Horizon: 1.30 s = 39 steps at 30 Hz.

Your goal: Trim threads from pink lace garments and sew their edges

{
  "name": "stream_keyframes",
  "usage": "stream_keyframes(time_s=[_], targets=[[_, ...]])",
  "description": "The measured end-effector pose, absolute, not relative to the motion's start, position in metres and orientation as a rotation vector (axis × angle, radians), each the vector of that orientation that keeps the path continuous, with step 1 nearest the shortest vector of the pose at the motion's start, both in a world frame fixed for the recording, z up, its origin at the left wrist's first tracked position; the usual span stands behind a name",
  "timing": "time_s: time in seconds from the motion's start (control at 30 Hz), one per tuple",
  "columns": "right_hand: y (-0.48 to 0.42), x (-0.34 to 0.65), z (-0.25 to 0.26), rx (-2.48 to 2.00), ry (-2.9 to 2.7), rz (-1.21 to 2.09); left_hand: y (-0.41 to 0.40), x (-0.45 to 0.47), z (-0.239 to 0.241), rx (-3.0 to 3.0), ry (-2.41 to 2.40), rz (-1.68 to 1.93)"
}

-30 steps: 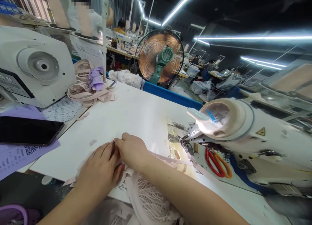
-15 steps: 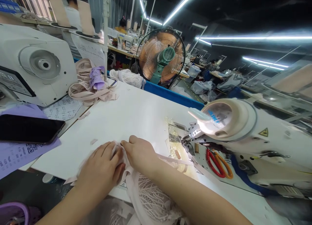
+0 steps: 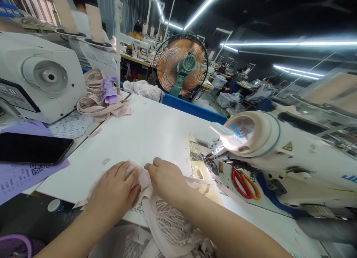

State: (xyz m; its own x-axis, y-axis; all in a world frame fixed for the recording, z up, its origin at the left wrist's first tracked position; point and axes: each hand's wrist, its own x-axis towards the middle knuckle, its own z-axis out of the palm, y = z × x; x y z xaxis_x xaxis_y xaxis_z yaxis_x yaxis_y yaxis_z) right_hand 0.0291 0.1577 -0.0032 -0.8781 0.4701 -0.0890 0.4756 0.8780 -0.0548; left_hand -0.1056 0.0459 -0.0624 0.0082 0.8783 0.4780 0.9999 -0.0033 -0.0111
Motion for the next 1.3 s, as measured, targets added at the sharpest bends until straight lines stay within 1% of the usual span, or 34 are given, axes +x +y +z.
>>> stream_keyframes(time_s=[0.07,0.1,0.17,0.27,0.33,0.43,0.57,0.63,0.87,1.3], targets=[[0.154,0.036,-0.003,0.848,2.991,-0.133,0.045,-0.111,-0.062,-1.964,-1.957,-0.431],[0.151,0.039,-0.005,0.890,2.993,-0.193,0.045,-0.115,-0.061,-1.963,-1.969,-0.391],[0.146,0.048,-0.010,0.904,3.003,-0.423,0.044,-0.128,-0.058,-1.934,-1.982,-0.304],[0.139,0.063,-0.018,0.800,3.033,-0.810,0.043,-0.145,-0.053,-1.993,-1.996,-0.188],[0.137,0.070,-0.019,0.774,3.033,-0.887,0.042,-0.149,-0.051,-2.065,-2.019,-0.139],[0.137,0.071,-0.008,0.819,2.958,-0.810,0.040,-0.139,-0.050,-2.060,-2.051,-0.128],[0.145,0.049,0.009,0.815,2.919,-0.419,0.038,-0.118,-0.054,-1.985,-2.044,-0.137],[0.152,0.031,0.009,0.777,2.948,-0.288,0.037,-0.113,-0.056,-1.947,-2.046,-0.135],[0.165,-0.015,-0.016,0.619,3.058,-0.206,0.037,-0.114,-0.055,-1.975,-2.054,-0.113],[0.167,-0.023,-0.026,0.543,3.114,-0.120,0.038,-0.113,-0.056,-1.954,-2.014,-0.159]])
